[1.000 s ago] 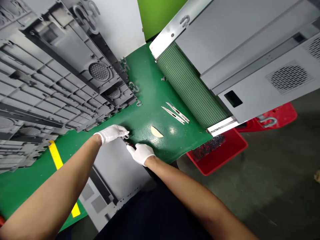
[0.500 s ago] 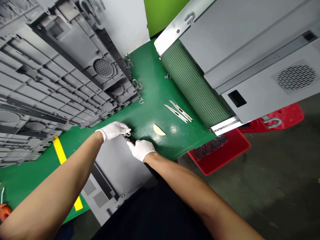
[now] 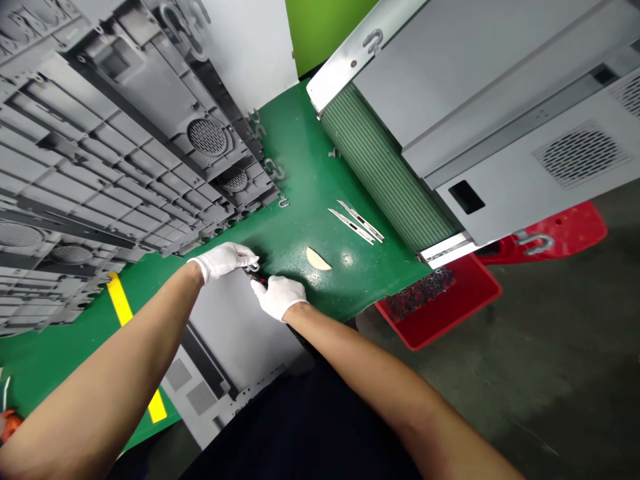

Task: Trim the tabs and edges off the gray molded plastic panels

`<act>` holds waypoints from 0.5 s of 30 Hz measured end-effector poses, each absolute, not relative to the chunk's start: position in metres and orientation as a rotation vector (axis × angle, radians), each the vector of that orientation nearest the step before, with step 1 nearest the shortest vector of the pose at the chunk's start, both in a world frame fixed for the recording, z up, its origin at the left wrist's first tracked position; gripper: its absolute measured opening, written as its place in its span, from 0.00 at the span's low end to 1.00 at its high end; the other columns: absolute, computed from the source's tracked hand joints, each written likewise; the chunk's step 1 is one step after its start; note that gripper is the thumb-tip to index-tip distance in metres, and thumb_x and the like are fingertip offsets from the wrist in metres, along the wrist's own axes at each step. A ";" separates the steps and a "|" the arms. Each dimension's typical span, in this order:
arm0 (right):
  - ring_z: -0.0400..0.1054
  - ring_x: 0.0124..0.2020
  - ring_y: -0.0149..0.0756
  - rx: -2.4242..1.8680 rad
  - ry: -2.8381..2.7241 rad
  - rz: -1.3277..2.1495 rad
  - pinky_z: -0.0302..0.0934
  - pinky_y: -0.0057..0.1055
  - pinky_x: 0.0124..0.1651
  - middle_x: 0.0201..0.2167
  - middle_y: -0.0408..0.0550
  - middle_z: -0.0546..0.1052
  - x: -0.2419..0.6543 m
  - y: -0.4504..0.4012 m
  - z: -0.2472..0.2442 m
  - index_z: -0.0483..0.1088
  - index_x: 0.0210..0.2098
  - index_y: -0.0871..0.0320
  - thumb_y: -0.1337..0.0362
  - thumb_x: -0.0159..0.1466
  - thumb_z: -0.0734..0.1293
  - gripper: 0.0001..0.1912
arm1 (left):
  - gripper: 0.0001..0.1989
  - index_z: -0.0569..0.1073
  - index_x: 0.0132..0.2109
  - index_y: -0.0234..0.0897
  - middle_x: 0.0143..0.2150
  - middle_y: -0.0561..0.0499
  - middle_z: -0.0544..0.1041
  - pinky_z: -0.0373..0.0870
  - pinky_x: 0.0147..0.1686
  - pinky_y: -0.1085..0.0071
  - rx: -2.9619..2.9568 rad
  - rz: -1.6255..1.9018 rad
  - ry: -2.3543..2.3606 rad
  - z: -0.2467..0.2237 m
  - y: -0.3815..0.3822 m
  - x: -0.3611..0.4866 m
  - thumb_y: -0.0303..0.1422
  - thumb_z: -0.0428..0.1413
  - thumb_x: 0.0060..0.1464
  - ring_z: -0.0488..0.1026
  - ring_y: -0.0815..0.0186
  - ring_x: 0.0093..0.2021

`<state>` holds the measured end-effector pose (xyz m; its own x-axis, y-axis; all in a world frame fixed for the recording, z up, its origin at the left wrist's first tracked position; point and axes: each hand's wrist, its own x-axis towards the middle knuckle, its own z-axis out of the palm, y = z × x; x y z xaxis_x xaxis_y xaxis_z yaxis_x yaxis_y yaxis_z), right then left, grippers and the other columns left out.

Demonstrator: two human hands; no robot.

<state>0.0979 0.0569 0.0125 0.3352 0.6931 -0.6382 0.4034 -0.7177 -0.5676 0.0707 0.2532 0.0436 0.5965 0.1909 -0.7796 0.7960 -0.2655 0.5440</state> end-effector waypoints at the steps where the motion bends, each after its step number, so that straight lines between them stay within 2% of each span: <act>1: 0.75 0.43 0.51 -2.300 -0.979 1.331 0.66 0.43 0.45 0.41 0.62 0.80 0.098 0.058 0.013 0.73 0.43 0.60 0.36 0.67 0.42 0.41 | 0.18 0.81 0.31 0.36 0.33 0.45 0.83 0.75 0.41 0.64 1.772 -0.725 0.812 0.043 0.253 0.071 0.47 0.66 0.43 0.77 0.59 0.36; 15: 0.76 0.41 0.52 -2.339 -0.993 1.283 0.67 0.43 0.45 0.36 0.64 0.80 0.097 0.056 0.019 0.75 0.40 0.63 0.38 0.69 0.42 0.42 | 0.16 0.81 0.30 0.35 0.34 0.44 0.83 0.74 0.42 0.63 1.757 -0.721 0.837 0.050 0.250 0.074 0.46 0.66 0.43 0.77 0.59 0.36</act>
<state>0.0972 0.0559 0.0189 0.3641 0.6919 -0.6234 0.4299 -0.7186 -0.5466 0.0742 0.2497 0.0499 0.5796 0.2024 -0.7893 0.8106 -0.2418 0.5333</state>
